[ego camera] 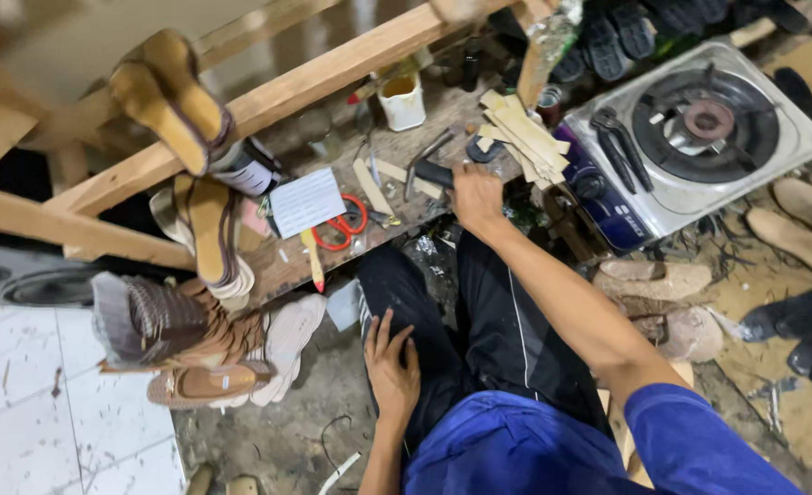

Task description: The person assembles sandals by pressing the insole onto the wooden sole and then placing the finished unit on a wooden rack. The person repeats this process for multiple pairs, handling each component by hand.

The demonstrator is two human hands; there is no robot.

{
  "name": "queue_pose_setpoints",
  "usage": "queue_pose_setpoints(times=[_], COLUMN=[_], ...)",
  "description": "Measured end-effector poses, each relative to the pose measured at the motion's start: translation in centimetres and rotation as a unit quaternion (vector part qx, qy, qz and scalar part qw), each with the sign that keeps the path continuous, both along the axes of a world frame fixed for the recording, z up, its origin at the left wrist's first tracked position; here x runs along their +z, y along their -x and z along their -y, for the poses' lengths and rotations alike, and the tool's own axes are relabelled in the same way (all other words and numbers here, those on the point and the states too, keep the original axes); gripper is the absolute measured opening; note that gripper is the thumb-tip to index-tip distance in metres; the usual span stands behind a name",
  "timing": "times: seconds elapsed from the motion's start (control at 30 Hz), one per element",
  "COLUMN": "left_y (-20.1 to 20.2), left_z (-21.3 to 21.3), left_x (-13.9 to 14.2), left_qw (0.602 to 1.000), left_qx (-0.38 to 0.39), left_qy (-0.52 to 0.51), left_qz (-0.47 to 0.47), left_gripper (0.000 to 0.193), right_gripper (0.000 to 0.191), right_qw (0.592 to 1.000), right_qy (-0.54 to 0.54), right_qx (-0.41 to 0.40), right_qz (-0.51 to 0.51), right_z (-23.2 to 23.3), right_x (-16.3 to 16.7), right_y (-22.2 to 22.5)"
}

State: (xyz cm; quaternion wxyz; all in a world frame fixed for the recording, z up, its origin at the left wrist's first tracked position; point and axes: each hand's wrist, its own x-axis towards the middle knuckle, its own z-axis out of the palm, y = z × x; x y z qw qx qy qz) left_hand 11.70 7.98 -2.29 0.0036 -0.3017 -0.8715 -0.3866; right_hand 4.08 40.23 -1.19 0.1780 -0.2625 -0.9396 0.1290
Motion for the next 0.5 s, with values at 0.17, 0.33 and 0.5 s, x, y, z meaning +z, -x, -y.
queue_pose_setpoints(times=[0.17,0.33,0.5], left_y=[0.9,5.6,9.0], left_z=[0.2,-0.5,-2.8], left_x=[-3.0,-5.9,-7.6], left_qw=[0.995,0.991,0.983], left_qx=[0.040,0.052,0.091], left_qy=[0.078,0.120,0.123], left_qz=[-0.040,0.002,0.101], left_gripper=[0.065,0.086,0.096], right_gripper=[0.059,0.065,0.069], right_qw=[0.995,0.987,0.991], right_qy=[0.034,0.129,0.118], right_qx=[0.019,0.029,-0.036], right_qz=[-0.088,-0.091,0.055], right_z=[1.2,6.7,10.4], right_x=[1.3,1.9,0.6], right_y=[-6.1,-19.8,-27.0])
